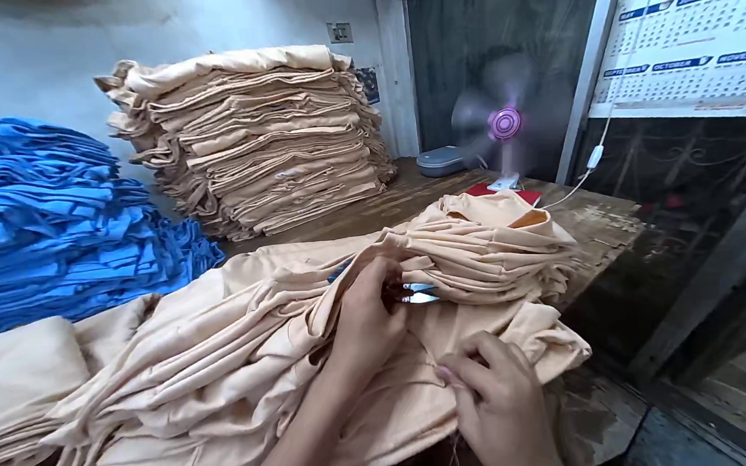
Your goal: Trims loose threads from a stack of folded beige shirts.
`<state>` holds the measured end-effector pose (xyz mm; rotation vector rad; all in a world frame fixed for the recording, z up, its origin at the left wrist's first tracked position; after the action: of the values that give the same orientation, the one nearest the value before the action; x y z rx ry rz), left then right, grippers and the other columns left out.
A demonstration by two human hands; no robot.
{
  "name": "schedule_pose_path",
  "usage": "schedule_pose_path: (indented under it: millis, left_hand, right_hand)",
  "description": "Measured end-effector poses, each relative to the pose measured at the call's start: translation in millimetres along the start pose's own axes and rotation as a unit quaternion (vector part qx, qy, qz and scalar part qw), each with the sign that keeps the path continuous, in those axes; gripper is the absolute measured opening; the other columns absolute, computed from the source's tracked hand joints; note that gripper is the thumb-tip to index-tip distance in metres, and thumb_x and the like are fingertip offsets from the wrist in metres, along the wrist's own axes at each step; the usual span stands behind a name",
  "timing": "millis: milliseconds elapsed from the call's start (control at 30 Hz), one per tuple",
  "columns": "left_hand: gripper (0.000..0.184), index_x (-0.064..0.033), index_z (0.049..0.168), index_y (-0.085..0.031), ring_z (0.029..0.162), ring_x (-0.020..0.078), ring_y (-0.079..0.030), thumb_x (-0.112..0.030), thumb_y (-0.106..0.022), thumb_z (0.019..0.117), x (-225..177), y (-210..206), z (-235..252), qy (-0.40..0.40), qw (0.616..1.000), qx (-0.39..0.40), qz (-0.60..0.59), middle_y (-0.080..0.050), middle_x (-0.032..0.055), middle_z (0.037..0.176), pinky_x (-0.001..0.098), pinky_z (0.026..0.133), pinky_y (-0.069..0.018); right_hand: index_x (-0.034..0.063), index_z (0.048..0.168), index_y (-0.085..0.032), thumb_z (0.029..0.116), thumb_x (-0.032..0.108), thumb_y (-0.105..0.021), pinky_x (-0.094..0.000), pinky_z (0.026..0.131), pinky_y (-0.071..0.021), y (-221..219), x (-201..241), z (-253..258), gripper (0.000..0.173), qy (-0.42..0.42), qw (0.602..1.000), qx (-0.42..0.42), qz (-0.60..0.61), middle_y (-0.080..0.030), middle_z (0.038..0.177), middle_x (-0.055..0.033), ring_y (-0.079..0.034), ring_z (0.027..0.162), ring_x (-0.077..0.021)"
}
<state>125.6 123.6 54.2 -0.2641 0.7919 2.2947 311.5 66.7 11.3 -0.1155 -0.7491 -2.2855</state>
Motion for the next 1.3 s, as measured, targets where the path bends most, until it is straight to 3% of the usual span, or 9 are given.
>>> schedule_pose_path:
  millis: [167,267,333,433,533,667,833,933,1300]
  left_hand:
    - [0.021,-0.0217,0.105,-0.076,0.082,0.0083,-0.064,-0.023,-0.071,0.0841,-12.8,20.3,-45.2,-0.095,0.994,0.054,-0.009,-0.067,-0.0039,0.09,0.0307,0.073,-0.0578]
    - [0.028,-0.0254,0.114,-0.076,0.078,0.0113,-0.06,-0.034,-0.072,0.087,-21.0,8.9,-65.8,-0.149,0.985,0.091,0.01,-0.062,-0.0035,0.084,0.0325,0.072,-0.0521]
    - [0.016,-0.0236,0.105,-0.076,0.075,0.0111,-0.059,-0.027,-0.07,0.0916,-24.0,2.6,-70.7,-0.172,0.983,0.069,0.013,-0.06,-0.0039,0.078,0.0308,0.072,-0.0498]
    - [0.009,-0.0186,0.099,-0.074,0.074,0.0104,-0.057,-0.024,-0.071,0.0928,-29.7,10.3,-70.8,-0.194,0.981,0.02,-0.012,-0.06,-0.0039,0.076,0.0287,0.072,-0.0467]
    - [0.013,-0.0178,0.101,-0.075,0.075,0.0105,-0.056,-0.026,-0.072,0.092,-33.6,18.0,-74.5,-0.196,0.98,-0.011,-0.02,-0.061,-0.0033,0.077,0.0276,0.072,-0.0464]
    - [0.013,-0.0167,0.1,-0.075,0.075,0.0106,-0.058,-0.026,-0.073,0.0916,-32.9,14.6,-81.3,-0.19,0.981,-0.021,-0.022,-0.063,-0.0027,0.077,0.0281,0.074,-0.0474]
    - [0.012,-0.0183,0.098,-0.072,0.077,0.0101,-0.06,-0.028,-0.073,0.0916,-34.2,20.6,-77.7,-0.16,0.987,0.009,-0.003,-0.064,-0.0031,0.081,0.0289,0.073,-0.0482]
    - [0.02,-0.0219,0.111,-0.069,0.091,0.0141,-0.061,-0.026,-0.068,0.0919,-40.7,34.2,-72.8,-0.135,0.99,0.032,0.026,-0.066,-0.0005,0.096,0.0354,0.081,-0.0493]
    - [0.021,-0.0134,0.119,-0.071,0.093,0.0211,-0.058,-0.016,-0.058,0.102,-68.7,19.2,-72.3,-0.311,0.923,-0.057,0.219,-0.068,0.0043,0.103,0.0371,0.09,-0.0413]
  right_hand:
    - [0.0123,0.088,-0.08,0.0936,0.022,-0.072,-0.0437,0.077,-0.0575,49.7,-7.1,-12.6,0.014,-0.085,0.952,0.268,0.123,-0.069,0.087,-0.0061,-0.067,0.083,-0.0213]
    - [0.01,0.091,-0.079,0.0975,0.032,-0.069,-0.0501,0.064,-0.0542,66.7,-8.8,-17.0,0.025,-0.097,0.92,0.365,0.104,-0.071,0.08,-0.0079,-0.066,0.07,-0.0246]
    - [0.01,0.099,-0.079,0.1009,0.032,-0.066,-0.0416,0.062,-0.0553,74.8,-4.6,-11.3,0.025,-0.12,0.94,0.299,0.114,-0.073,0.085,-0.0067,-0.066,0.069,-0.0188]
    - [0.0057,0.119,-0.074,0.0982,0.002,-0.053,-0.0304,0.072,-0.0607,71.0,0.2,2.4,0.03,-0.136,0.964,0.173,0.146,-0.067,0.11,-0.0117,-0.068,0.085,-0.0143]
    - [0.0105,0.107,-0.078,0.0957,0.01,-0.052,-0.0367,0.09,-0.0572,44.4,-4.6,4.1,0.028,-0.176,0.965,0.141,0.133,-0.061,0.13,-0.0137,-0.063,0.112,-0.0215]
    - [0.0194,0.08,-0.08,0.0945,0.056,-0.061,-0.0616,0.103,-0.0365,8.7,0.9,0.7,0.044,-0.207,0.968,0.113,0.092,-0.063,0.126,-0.0147,-0.049,0.128,-0.0378]
    - [0.0221,0.08,-0.082,0.089,0.037,-0.077,-0.0422,0.103,-0.0444,19.3,-7.9,-12.1,0.018,-0.19,0.96,0.04,0.203,-0.067,0.117,-0.0028,-0.055,0.12,-0.019]
    - [0.0161,0.081,-0.081,0.0894,0.029,-0.079,-0.0294,0.097,-0.0498,28.6,-13.4,-21.2,0.015,-0.179,0.953,0.019,0.245,-0.065,0.12,-0.0055,-0.056,0.116,-0.0131]
    - [0.0274,0.086,-0.076,0.0955,0.041,-0.071,-0.0294,0.103,-0.0355,31.4,-1.5,-23.8,0.018,-0.04,0.989,-0.075,0.118,-0.061,0.111,0.0016,-0.049,0.118,-0.0089]
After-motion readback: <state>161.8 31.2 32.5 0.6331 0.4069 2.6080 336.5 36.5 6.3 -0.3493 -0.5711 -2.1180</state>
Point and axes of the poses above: each hand's wrist, its own z-axis towards the middle knuckle, its own y-axis out of the back of the hand, x = y × z, the point moved 5 cm from there along z, towards the middle knuckle
